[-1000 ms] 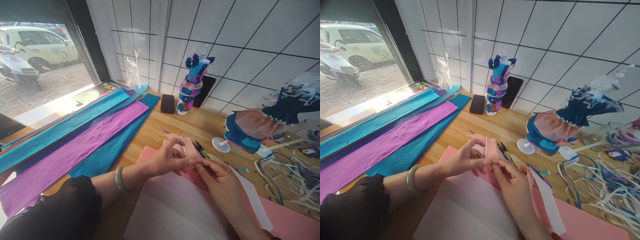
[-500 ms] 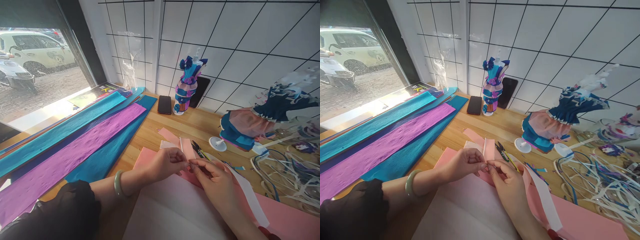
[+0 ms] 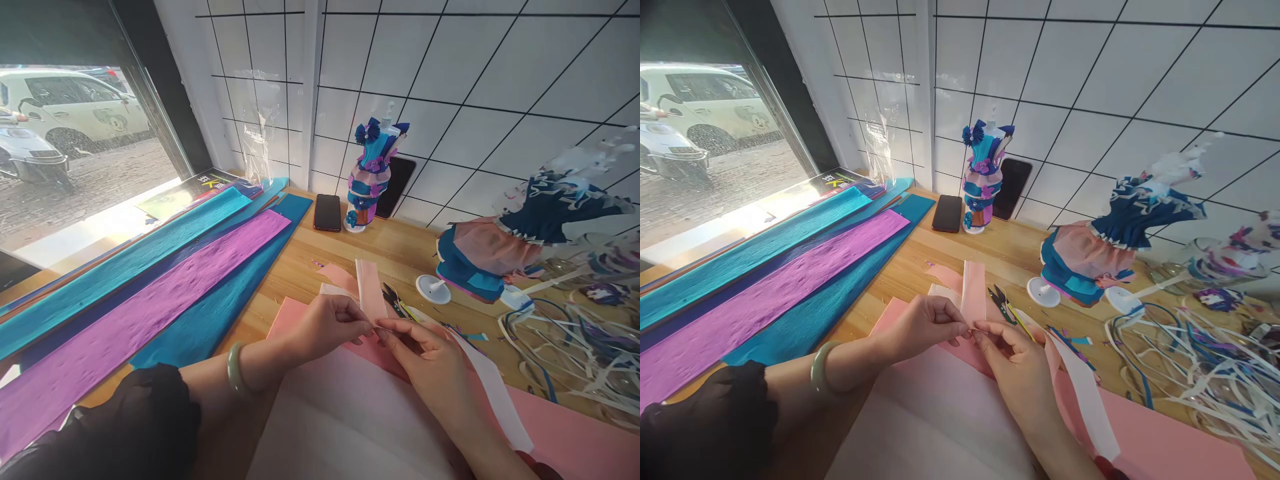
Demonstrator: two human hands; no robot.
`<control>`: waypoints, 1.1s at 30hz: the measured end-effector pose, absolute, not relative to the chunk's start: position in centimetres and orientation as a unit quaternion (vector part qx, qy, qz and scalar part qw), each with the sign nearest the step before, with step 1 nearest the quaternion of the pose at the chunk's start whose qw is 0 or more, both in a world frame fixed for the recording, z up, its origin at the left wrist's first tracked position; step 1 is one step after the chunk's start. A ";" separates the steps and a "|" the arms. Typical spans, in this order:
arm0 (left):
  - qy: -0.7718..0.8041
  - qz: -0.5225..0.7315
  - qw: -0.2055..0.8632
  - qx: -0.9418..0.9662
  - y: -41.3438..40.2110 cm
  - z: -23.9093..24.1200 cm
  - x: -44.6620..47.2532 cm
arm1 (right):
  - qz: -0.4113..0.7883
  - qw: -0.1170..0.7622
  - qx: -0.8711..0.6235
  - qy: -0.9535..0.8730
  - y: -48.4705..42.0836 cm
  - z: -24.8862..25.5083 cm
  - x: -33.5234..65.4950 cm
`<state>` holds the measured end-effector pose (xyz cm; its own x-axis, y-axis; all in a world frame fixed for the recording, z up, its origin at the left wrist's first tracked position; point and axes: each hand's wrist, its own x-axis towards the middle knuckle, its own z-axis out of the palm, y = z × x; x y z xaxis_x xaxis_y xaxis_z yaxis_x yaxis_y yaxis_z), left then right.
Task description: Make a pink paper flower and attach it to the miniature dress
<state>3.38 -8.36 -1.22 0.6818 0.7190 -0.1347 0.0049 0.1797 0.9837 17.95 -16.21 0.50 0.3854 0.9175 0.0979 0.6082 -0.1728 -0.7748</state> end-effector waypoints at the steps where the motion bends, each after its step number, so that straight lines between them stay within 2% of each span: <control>1: 0.307 0.252 0.704 0.589 -8.3 -1.2 3.4 | 0.205 0.386 -0.739 -0.513 -16.2 0.5 17.9; 18: 0.286 0.257 0.691 0.612 -7.9 -1.2 3.0 | 0.392 0.476 -0.680 -0.396 -15.7 0.0 18.5; 26: 0.284 0.259 0.698 0.604 -8.2 -1.4 3.2 | 0.403 0.506 -0.664 -0.375 -15.9 -0.2 18.3; 33: 0.286 0.267 0.733 0.557 -8.3 -1.5 3.5 | 0.379 0.496 -0.680 -0.384 -16.0 -0.1 18.1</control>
<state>3.49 -8.28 -1.49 0.6941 0.7095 -0.1220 -0.0730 0.2380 0.9685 18.13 -15.99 -0.11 0.4183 0.8982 -0.1352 0.1462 -0.2134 -0.9660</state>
